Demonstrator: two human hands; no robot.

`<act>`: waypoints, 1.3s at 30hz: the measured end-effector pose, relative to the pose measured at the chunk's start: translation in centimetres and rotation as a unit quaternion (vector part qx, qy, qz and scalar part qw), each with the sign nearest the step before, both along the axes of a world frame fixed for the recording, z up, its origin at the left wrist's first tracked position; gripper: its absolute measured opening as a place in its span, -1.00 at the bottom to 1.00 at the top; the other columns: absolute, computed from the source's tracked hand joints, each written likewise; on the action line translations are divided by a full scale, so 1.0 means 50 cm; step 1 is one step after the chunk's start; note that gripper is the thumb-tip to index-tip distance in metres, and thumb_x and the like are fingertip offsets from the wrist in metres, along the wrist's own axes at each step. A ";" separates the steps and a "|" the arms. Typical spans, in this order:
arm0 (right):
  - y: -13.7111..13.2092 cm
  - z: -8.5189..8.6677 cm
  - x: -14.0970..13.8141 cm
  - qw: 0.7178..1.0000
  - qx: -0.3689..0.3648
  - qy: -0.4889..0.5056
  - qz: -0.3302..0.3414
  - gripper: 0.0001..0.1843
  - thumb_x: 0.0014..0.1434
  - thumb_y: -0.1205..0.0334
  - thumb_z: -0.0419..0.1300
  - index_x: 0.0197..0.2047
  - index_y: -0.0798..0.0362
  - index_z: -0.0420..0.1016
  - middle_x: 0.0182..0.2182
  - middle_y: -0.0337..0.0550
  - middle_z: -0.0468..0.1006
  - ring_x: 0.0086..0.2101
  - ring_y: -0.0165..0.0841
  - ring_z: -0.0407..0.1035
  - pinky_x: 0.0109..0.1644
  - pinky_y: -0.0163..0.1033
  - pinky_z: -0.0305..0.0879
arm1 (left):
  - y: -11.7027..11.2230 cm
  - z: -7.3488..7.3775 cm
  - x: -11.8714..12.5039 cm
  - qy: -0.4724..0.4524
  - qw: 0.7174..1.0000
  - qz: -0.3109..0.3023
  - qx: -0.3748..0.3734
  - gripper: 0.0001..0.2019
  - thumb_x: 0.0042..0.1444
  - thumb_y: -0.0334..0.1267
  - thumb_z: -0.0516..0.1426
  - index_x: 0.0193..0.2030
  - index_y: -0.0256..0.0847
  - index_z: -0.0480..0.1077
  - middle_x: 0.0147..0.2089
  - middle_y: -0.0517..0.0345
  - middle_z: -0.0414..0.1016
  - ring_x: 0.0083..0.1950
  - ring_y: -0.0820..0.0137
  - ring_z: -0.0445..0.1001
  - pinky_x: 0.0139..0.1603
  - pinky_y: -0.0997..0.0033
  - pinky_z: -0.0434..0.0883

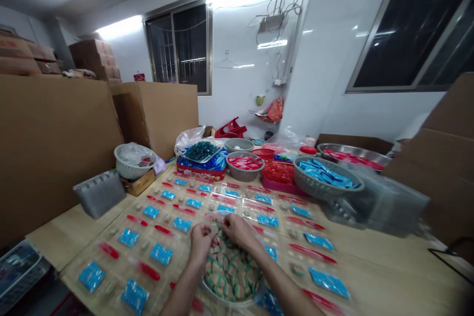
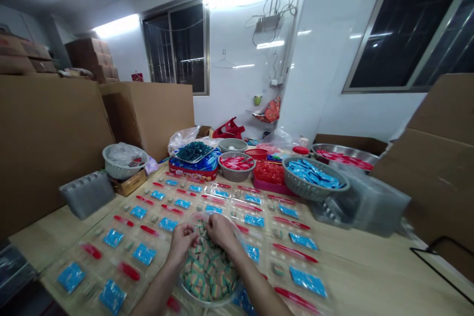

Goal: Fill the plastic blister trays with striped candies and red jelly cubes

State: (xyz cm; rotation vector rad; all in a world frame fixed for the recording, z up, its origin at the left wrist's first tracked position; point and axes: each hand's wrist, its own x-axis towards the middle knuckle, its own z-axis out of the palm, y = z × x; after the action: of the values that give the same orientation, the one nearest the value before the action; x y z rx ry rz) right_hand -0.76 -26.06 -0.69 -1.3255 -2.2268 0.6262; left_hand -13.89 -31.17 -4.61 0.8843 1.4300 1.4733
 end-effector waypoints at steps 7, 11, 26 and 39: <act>-0.011 -0.022 -0.014 0.999 0.012 -0.042 0.009 -0.90 -0.13 0.44 0.10 -0.49 0.12 0.41 -0.45 -0.08 0.49 -0.35 -0.29 0.32 -0.29 -0.30 0.10 | -0.003 -0.011 -0.009 -0.013 0.999 0.040 0.017 -0.88 -0.25 -0.28 0.17 -0.54 -0.29 0.39 -0.67 0.23 0.40 -0.66 0.47 0.35 -0.66 0.56 0.24; -0.010 -0.033 0.000 1.000 0.000 -0.024 0.019 -0.90 -0.11 0.43 0.08 -0.48 0.09 0.38 -0.50 -0.21 0.45 -0.42 -0.39 0.29 -0.36 -0.37 0.09 | -0.004 -0.013 -0.010 -0.008 0.998 0.052 0.022 -0.89 -0.23 -0.28 0.17 -0.56 -0.30 0.40 -0.68 0.25 0.38 -0.66 0.49 0.34 -0.64 0.55 0.27; -0.037 -0.053 -0.012 0.832 -0.325 0.450 -0.017 -0.71 -0.27 0.13 0.37 -0.46 0.10 0.48 -0.60 -0.23 0.49 -0.60 -0.43 0.33 -0.49 -0.34 0.23 | -0.031 0.028 0.004 -0.135 0.991 -0.024 0.006 -0.80 -0.29 -0.23 0.26 -0.50 -0.32 0.46 -0.62 0.12 0.51 -0.62 0.42 0.44 -0.58 0.49 0.35; -0.034 -0.058 -0.002 0.959 -0.108 0.257 0.045 -0.78 0.00 0.16 0.14 -0.39 0.10 0.55 -0.44 -0.12 0.57 -0.37 -0.25 0.41 -0.27 -0.21 0.29 | -0.037 0.023 0.004 -0.153 0.988 0.012 0.024 -0.64 -0.32 -0.12 0.34 -0.43 -0.36 0.46 -0.56 0.13 0.51 -0.61 0.43 0.44 -0.52 0.43 0.42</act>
State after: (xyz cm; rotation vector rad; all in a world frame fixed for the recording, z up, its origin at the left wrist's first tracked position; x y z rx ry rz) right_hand -0.86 -27.73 -3.59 -1.0081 -1.8327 1.1329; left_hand -13.69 -33.01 -3.45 0.6382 1.1865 1.5898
